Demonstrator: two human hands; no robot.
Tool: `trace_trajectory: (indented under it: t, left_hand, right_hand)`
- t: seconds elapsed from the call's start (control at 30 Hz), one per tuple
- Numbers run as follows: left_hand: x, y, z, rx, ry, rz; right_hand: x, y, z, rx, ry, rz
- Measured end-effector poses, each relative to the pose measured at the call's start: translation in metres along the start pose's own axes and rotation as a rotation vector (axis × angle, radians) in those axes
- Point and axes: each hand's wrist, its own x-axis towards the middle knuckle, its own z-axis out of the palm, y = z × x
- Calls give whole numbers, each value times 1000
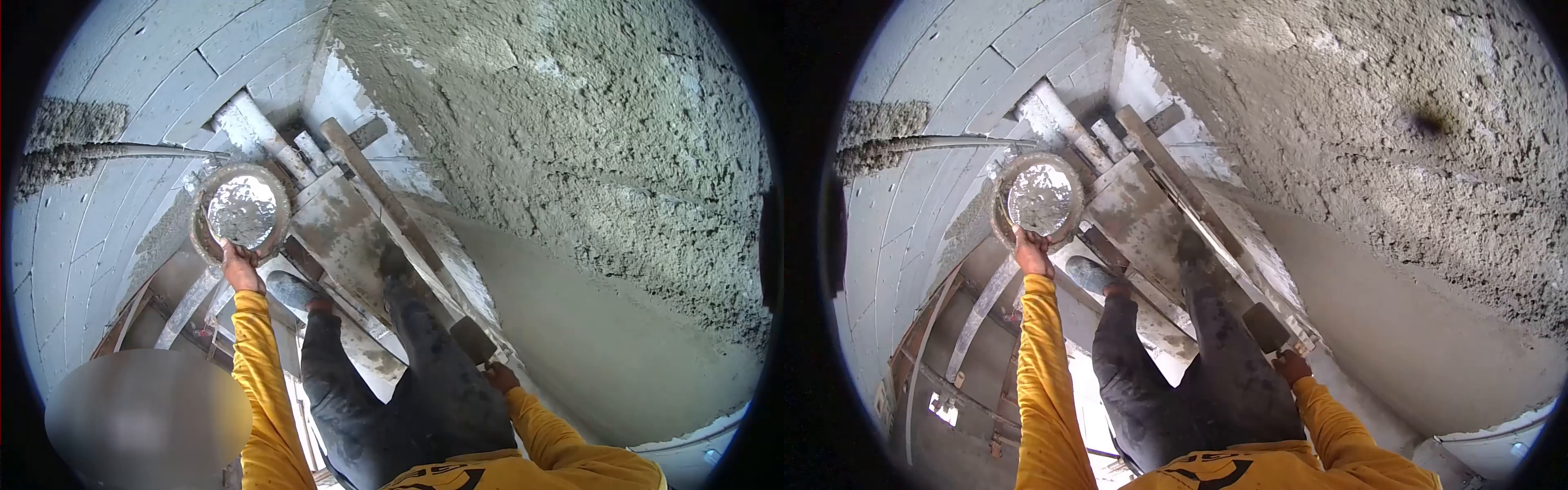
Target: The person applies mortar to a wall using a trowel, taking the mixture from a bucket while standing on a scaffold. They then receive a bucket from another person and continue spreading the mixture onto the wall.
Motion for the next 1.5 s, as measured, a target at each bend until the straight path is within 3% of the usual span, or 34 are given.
trace_trajectory:
  t: [0.13,0.23,0.3,0.4,0.5,0.53,0.63,0.67,0.73,0.83,0.9,1.0,1.1,1.2,1.3,1.37,1.43,1.5]
  left_hand:
    - [-5,-24,2,38,45,32]
    - [-29,-41,9,219,107,158]
    - [-43,-47,16,173,212,107]
    - [-61,-38,37,135,206,83]
    - [-97,0,52,62,21,120]
    - [-117,10,68,59,15,110]
    - [-134,8,72,83,-36,62]
    - [-139,2,77,102,10,26]
    - [-143,-26,75,131,-21,7]
    - [-148,-87,67,231,-34,-31]
    - [-160,-135,61,342,46,-59]
    - [-183,-169,55,105,162,-253]
    - [-186,-186,54,121,121,-73]
    - [-182,-186,54,105,204,-35]
    - [-178,-188,30,59,190,-48]
    - [-170,-191,8,31,216,-54]
    - [-147,-207,-30,82,189,-118]
    - [-124,-212,-49,220,290,-165]
  right_hand:
    - [20,-19,-8,66,-24,-54]
    - [58,4,-6,96,31,-153]
    - [78,32,-1,159,25,-187]
    - [100,92,3,291,-26,-113]
    - [94,124,-30,107,0,-76]
    - [125,186,-1,-10,21,-328]
    - [141,201,0,132,-90,-33]
    - [141,199,-6,148,-75,-37]
    - [135,180,-21,177,-45,-48]
    - [99,101,-74,379,-170,125]
    - [100,95,-77,354,-87,-7]
    - [121,107,-58,223,22,-193]
    - [127,68,-73,143,101,-327]
    - [131,33,-75,196,112,-424]
    - [125,-11,-84,212,100,-519]
    - [125,-36,-81,206,186,-695]
    - [124,-62,-78,224,334,-913]
    - [130,-92,-77,278,326,-990]
